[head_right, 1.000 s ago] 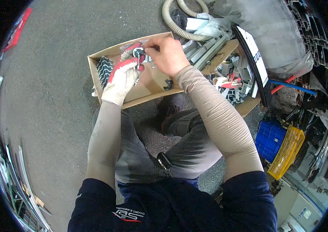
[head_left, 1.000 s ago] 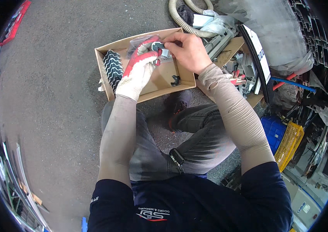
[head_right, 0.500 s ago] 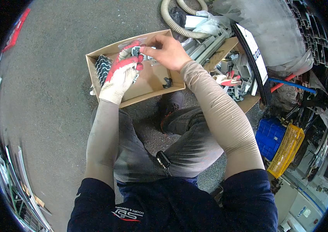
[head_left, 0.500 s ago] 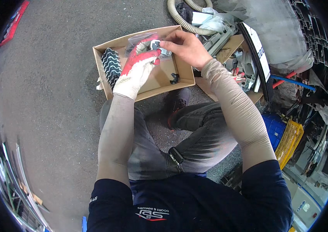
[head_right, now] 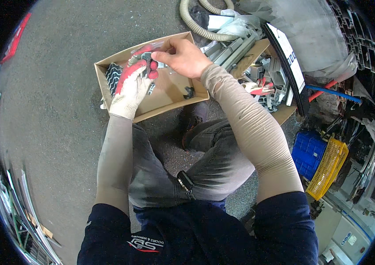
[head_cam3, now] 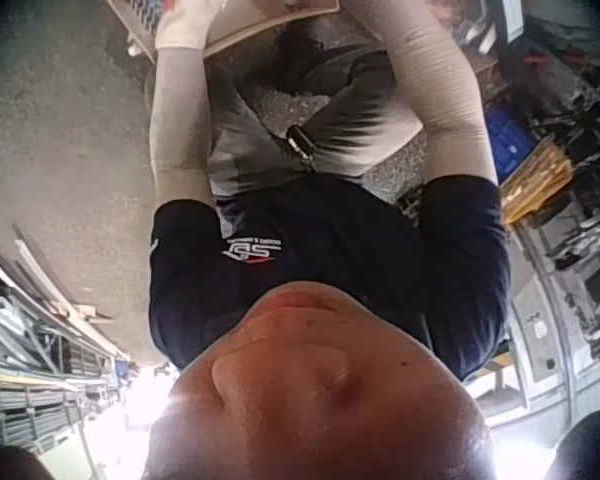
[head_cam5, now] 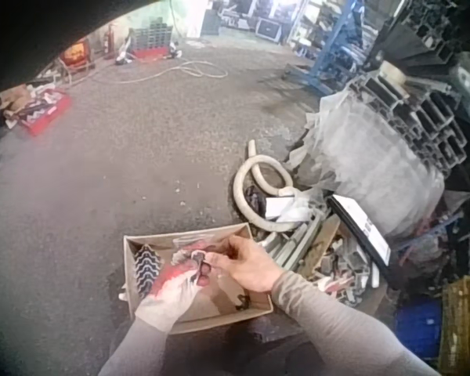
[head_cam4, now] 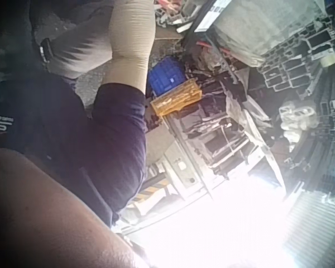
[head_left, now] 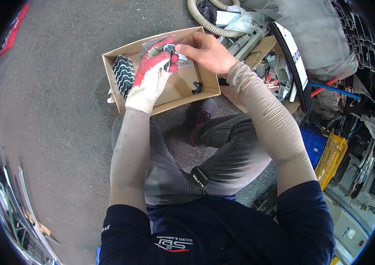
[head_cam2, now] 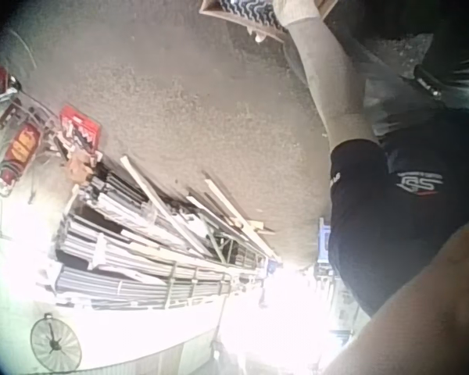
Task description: The person sorts and checks metal brackets, bolts, rubber track, and plastic bags by hand, taking them from a cardboard box.
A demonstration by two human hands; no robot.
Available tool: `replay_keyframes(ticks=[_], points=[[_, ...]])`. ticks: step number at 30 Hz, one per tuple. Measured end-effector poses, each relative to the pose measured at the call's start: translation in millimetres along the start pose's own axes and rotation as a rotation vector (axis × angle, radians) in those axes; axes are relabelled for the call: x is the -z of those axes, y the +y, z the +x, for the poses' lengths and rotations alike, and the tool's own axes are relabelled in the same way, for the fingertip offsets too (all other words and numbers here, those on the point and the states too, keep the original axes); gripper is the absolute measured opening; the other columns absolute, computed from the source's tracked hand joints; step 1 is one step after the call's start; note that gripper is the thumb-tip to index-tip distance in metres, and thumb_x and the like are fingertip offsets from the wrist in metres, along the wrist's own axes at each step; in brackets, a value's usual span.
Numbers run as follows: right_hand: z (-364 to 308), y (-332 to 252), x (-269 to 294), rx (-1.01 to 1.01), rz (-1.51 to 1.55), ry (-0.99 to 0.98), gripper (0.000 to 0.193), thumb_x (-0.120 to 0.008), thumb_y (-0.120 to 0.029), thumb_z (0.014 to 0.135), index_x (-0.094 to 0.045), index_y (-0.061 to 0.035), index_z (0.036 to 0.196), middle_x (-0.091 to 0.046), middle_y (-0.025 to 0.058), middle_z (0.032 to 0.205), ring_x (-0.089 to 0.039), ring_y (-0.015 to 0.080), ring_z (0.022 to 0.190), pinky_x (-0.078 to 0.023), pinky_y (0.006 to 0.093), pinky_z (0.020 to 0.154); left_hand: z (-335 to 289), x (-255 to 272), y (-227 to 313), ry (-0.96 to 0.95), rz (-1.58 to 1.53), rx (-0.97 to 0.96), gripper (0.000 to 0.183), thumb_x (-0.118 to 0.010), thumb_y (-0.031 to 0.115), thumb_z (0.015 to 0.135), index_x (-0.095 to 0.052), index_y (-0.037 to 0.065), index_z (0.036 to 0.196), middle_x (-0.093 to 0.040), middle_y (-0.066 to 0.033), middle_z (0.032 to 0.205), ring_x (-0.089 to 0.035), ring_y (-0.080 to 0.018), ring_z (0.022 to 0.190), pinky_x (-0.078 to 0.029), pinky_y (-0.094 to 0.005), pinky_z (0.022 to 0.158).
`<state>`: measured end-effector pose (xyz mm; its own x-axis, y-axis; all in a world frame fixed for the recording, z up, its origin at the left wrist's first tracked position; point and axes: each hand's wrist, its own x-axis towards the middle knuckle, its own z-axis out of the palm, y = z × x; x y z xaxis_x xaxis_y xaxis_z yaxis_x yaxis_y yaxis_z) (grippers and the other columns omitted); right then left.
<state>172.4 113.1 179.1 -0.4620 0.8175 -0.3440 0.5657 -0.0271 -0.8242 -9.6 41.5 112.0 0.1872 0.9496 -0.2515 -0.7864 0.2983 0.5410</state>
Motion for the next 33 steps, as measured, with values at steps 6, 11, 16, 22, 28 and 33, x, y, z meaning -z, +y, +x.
replay_keyframes(ticks=[6,11,16,22,28,33], points=[[0,8,1,0.067,-0.047,-0.023,0.07,-0.07,-0.055,0.089,-0.063,0.0069,0.12,-0.069,0.0185,0.111,-0.066,0.0246,0.104,-0.051,0.0339,0.093,-1,-12,2,0.031,0.214,-0.06,0.046,-0.058,0.013,0.096,-0.05,0.003,0.141,-0.064,-0.0101,0.122,-0.062,-0.0173,0.099,-0.051,-0.0294,0.082],[-4,8,5,0.073,0.007,-0.013,0.073,-0.07,-0.057,0.088,-0.062,0.0069,0.122,-0.068,0.0207,0.113,-0.065,0.0263,0.105,-0.051,0.0345,0.093,0,-5,-2,0.073,0.184,-0.008,0.043,-0.06,0.015,0.097,-0.052,0.0,0.136,-0.065,-0.0112,0.115,-0.063,-0.018,0.096,-0.05,-0.0287,0.083],[-6,1,3,0.087,0.018,-0.054,0.071,-0.07,-0.057,0.088,-0.063,0.0057,0.121,-0.069,0.019,0.108,-0.065,0.0243,0.099,-0.052,0.034,0.087,0,-1,-3,0.011,0.306,-0.058,0.04,-0.063,0.017,0.096,-0.057,-0.002,0.13,-0.067,-0.01,0.103,-0.063,-0.0166,0.091,-0.05,-0.0274,0.083],[-9,-5,-5,0.121,-0.038,0.064,0.061,-0.069,-0.053,0.09,-0.069,0.0039,0.111,-0.071,0.0136,0.098,-0.065,0.0195,0.091,-0.05,0.0328,0.087,-2,-12,-2,0.03,0.321,-0.093,0.037,-0.068,0.02,0.095,-0.061,0.001,0.126,-0.067,-0.008,0.104,-0.064,-0.0153,0.092,-0.051,-0.0288,0.085],[-5,0,-3,-0.035,0.148,0.013,0.06,-0.066,-0.055,0.092,-0.072,0.0032,0.106,-0.072,0.0125,0.096,-0.065,0.0182,0.089,-0.051,0.0329,0.084,-2,-8,-2,0.086,0.19,-0.046,0.041,-0.068,0.016,0.095,-0.058,-0.001,0.13,-0.068,-0.011,0.112,-0.067,-0.019,0.095,-0.054,-0.0314,0.088],[-6,-4,6,-0.011,-0.05,-0.007,0.064,-0.064,-0.06,0.091,-0.072,0.0022,0.105,-0.071,0.0146,0.09,-0.066,0.0214,0.084,-0.052,0.0352,0.082,1,-9,-5,0.073,0.2,-0.08,0.038,-0.064,0.015,0.097,-0.058,-0.002,0.13,-0.067,-0.0121,0.113,-0.067,-0.0201,0.095,-0.055,-0.0326,0.087]])
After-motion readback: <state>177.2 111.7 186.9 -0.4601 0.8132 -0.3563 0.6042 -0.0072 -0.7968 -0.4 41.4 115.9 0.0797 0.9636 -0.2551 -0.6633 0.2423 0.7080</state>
